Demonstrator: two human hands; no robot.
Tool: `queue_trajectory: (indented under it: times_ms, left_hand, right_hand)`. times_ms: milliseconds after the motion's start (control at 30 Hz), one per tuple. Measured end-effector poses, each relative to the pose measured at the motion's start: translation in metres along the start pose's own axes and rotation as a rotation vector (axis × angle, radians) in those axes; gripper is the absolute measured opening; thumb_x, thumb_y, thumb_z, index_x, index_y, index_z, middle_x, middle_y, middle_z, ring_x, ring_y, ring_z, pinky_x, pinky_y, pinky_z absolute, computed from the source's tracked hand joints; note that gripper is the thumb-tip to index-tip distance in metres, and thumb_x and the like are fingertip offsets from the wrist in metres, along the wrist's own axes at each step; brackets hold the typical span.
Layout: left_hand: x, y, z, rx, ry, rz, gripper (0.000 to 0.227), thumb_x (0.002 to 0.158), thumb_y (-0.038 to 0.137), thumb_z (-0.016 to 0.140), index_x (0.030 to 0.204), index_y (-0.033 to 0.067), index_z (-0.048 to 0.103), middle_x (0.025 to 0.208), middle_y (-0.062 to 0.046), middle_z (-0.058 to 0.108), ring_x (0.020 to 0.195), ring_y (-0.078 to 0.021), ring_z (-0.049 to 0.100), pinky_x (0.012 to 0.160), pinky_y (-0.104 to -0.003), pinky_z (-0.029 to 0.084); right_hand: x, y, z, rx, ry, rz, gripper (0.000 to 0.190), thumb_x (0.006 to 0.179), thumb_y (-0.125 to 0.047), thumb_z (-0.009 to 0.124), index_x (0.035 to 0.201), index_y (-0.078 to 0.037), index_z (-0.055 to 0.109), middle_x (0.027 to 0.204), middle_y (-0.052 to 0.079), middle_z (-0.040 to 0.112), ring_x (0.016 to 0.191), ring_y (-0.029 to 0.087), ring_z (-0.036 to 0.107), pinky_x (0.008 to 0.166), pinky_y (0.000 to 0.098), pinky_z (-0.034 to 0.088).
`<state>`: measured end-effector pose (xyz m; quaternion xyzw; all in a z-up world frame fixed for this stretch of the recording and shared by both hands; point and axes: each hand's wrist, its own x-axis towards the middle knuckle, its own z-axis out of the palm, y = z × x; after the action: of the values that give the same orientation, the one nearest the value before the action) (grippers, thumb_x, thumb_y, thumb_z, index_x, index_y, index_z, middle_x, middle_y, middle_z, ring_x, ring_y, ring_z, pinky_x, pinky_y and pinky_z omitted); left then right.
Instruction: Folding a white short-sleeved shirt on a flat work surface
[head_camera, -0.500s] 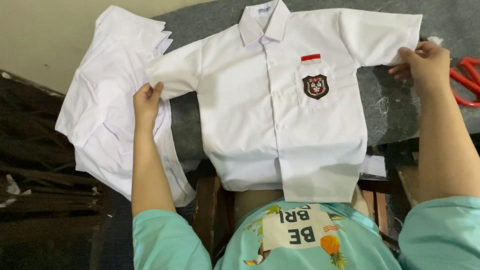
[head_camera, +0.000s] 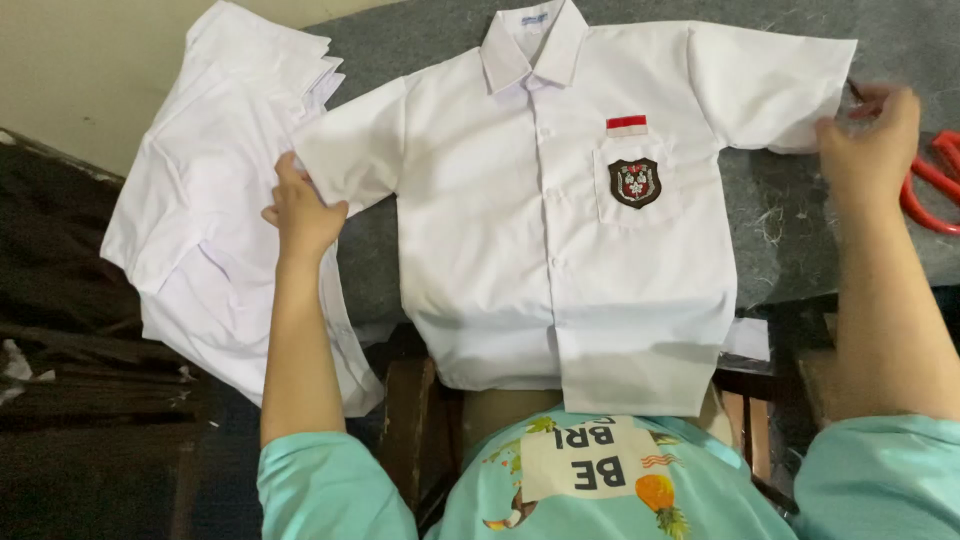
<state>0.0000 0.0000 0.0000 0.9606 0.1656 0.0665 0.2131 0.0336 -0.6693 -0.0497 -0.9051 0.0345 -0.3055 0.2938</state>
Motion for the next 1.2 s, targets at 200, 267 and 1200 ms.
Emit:
queue_trajectory:
  times_ms: [200,267,1200]
  left_hand:
    - [-0.005,0.099,0.055,-0.203,0.342,0.584,0.064,0.082,0.02,0.071,0.141,0.0121,0.046,0.142,-0.01,0.053,0.133,-0.0341,0.05,0.098,-0.058,0.039]
    - [-0.012,0.158,0.095,-0.222,0.298,0.688,0.059,0.083,0.022,0.075,0.137,0.0158,0.05,0.143,-0.006,0.055,0.135,-0.0291,0.052,0.099,-0.053,0.038]
    - [0.023,0.412,0.307,-0.061,-0.174,0.662,0.064,0.1,0.044,0.037,0.159,0.019,0.036,0.172,-0.005,0.023,0.161,-0.0229,0.012,0.125,-0.059,0.006]
  right_hand:
    - [0.024,-0.086,0.019,0.091,-0.188,-0.047,0.022,0.1,0.013,0.061,0.121,0.007,0.063,0.13,0.022,0.051,0.118,0.035,0.052,0.106,0.0466,0.046]
    - [0.033,-0.109,0.039,0.087,-0.32,-0.032,0.029,0.103,0.003,0.059,0.132,0.007,0.058,0.143,0.023,0.044,0.128,0.04,0.047,0.109,0.056,0.039]
    - [0.158,-0.016,0.056,-0.596,-0.781,0.504,0.051,0.1,-0.056,0.057,0.117,-0.013,0.079,0.123,0.016,0.077,0.127,0.044,0.064,0.12,0.0698,-0.001]
